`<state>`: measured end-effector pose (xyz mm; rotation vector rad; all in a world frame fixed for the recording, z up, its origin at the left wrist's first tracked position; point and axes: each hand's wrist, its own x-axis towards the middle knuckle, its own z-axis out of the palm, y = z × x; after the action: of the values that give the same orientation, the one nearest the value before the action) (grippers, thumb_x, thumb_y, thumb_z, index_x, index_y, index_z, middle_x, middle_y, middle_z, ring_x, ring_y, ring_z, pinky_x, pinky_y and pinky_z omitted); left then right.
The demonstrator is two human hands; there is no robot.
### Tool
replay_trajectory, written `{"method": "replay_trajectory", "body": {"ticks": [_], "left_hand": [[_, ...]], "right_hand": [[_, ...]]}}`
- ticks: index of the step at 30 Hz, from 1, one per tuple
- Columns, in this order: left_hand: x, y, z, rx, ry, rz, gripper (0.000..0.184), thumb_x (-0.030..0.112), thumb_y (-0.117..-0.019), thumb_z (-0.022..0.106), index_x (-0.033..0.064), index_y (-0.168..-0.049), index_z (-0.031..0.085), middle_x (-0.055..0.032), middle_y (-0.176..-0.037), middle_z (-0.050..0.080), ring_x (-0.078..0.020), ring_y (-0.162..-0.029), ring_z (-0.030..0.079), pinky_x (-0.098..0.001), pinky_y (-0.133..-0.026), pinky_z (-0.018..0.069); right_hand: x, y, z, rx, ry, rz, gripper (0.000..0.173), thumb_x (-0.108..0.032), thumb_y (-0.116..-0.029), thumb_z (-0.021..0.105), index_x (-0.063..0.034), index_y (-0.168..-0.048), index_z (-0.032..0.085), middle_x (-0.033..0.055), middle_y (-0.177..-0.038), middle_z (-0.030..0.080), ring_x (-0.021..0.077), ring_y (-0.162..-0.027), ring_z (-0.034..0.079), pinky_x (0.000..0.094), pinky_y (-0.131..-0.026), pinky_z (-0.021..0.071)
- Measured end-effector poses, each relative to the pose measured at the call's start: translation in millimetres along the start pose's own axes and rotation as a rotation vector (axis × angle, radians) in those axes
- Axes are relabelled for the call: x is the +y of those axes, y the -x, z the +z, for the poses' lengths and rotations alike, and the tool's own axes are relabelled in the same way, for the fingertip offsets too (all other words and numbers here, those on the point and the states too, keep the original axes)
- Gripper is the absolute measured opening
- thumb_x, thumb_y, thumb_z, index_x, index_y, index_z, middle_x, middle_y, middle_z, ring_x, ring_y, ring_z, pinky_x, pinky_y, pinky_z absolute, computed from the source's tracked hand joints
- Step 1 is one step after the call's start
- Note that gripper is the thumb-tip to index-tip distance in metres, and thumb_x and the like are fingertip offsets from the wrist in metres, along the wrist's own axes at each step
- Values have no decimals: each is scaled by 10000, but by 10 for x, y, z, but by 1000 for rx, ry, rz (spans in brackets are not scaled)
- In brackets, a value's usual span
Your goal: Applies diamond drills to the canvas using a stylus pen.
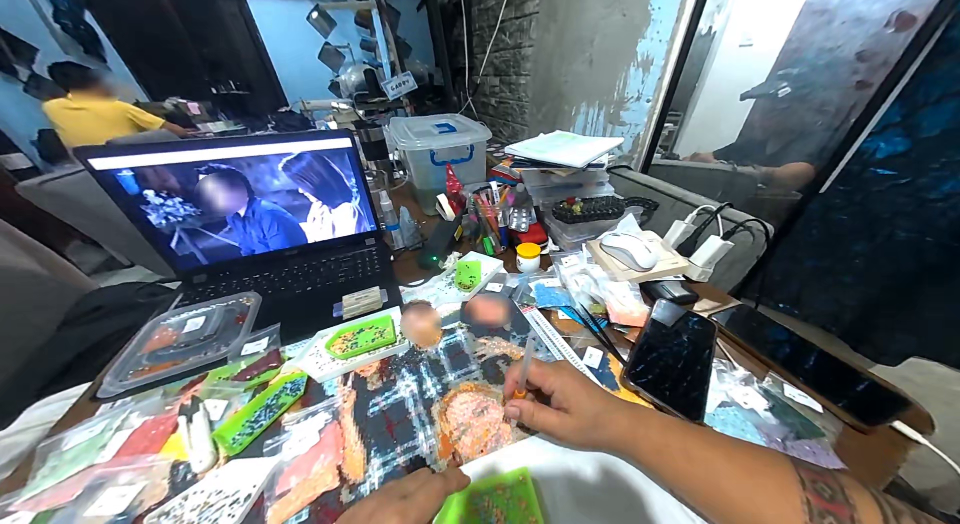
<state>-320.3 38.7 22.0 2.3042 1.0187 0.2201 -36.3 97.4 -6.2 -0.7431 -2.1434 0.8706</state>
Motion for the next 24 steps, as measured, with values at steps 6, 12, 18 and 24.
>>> {"method": "replay_trajectory", "body": {"ticks": [6,12,18,24], "left_hand": [[7,-1,0,6,6,6,535,268,-915,766,-21,-1344,629,-248,-1069,700,-413,-936,688,-614,-841,542],[-2,2,6,15,2,21,533,277,-915,766,-22,-1336,634,-246,-1063,703,-410,-936,691,-606,-840,546],[5,1,8,12,-4,12,530,277,-917,763,-20,-1336,635,-248,-1054,700,-414,-921,688,-608,-830,544],[21,-1,-2,6,-4,3,530,285,-922,757,-15,-1340,632,-245,-1046,699,-413,-917,686,-611,-825,541]], "right_hand": [[-1,-3,4,-2,20,-11,273,-226,-1063,550,36,-1101,616,80,-783,603,59,-663,545,200,-634,470],[0,-4,5,-12,22,-9,265,-218,-1062,552,37,-1096,617,71,-771,589,54,-657,533,191,-628,460],[-1,-5,9,-24,25,-5,268,-227,-1066,545,29,-1102,614,66,-772,589,51,-654,533,188,-624,460],[3,-8,12,-32,39,-37,265,-225,-1068,544,29,-1101,613,80,-783,593,64,-669,541,199,-635,467]]}}
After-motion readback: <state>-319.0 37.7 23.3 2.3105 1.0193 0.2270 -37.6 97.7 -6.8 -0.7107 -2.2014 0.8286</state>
